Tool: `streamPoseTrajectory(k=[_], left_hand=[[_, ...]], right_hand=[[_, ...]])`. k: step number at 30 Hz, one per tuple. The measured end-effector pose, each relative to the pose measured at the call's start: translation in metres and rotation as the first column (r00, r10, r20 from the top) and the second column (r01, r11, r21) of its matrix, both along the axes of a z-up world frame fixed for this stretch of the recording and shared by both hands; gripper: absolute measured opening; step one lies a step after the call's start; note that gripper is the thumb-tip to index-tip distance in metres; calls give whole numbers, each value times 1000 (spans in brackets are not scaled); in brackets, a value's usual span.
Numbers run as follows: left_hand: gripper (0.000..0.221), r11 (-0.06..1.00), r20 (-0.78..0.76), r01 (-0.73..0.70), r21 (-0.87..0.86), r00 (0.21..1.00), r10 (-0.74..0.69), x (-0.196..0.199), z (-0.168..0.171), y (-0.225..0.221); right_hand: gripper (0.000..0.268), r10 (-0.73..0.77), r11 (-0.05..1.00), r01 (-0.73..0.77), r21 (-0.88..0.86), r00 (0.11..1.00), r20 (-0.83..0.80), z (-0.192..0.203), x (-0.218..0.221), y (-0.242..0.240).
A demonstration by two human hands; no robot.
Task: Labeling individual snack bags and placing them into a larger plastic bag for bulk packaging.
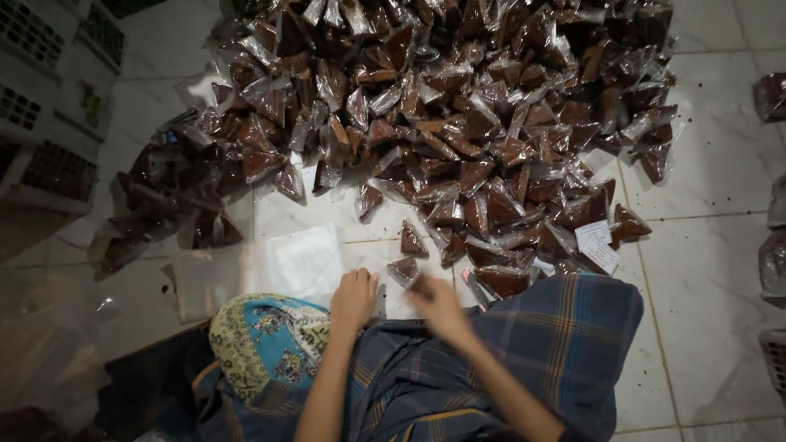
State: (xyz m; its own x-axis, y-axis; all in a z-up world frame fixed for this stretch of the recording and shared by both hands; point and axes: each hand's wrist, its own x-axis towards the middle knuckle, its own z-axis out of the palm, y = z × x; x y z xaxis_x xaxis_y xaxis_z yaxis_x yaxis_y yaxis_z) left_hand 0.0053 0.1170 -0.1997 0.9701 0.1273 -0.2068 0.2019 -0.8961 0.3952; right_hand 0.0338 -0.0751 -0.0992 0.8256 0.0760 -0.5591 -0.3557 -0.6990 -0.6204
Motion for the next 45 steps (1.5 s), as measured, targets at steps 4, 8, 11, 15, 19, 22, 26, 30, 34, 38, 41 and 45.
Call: streamPoseTrajectory(k=[4, 8, 11, 15, 19, 22, 26, 30, 34, 38, 41, 45], left_hand=[[24, 987, -211, -97, -127, 975, 69, -5, 28, 8], [17, 994, -251, -107, -29, 963, 97, 0, 33, 8], [28, 998, -262, -42, -51, 965, 28, 3, 6, 5], [34, 1000, -307, 25, 10, 952, -20, -2, -6, -13], [35, 987, -219, 141, 71, 968, -123, 3, 24, -28], [33, 982, -134, 111, 151, 987, -91, -15, 10, -33], [26, 965, 175, -88, 247, 984, 45, -27, 9, -36], [19, 961, 258, -128, 244, 964, 63, -28, 11, -38], [32, 971, 199, -146, 192, 974, 107, -49, 15, -42], [17, 973, 146, -222, -68, 962, 230, -43, 2, -40], [23, 889, 382, -162, -428, 859, 340, -33, 43, -58], [17, 901, 296, -140, -410, 914, 276, -44, 44, -64]], right_hand=[[53, 495, 858, -452, -243, 854, 157, -21, -6, 46], [24, 593, 755, -236, -611, 642, 485, -76, 5, 53], [44, 484, 761, -361, -539, 870, 100, -74, 54, 24], [63, 505, 698, -582, -417, 813, -289, -148, 54, -26], [68, 396, 880, -340, -330, 911, 116, -89, 29, -9], [77, 193, 981, -190, -45, 904, 382, -85, 11, -7], [76, 40, 996, -36, 78, 998, -44, -71, 13, -18], [49, -197, 812, 263, 521, 964, -179, -99, 11, -23], [58, 181, 983, -174, -65, 976, 122, -143, -12, -28], [71, 173, 712, 24, 702, 963, -208, -79, 2, -24], [67, 236, 832, -259, 490, 966, 108, -82, 5, -7], [35, -222, 459, 626, 631, 768, -600, -79, 2, 4]])
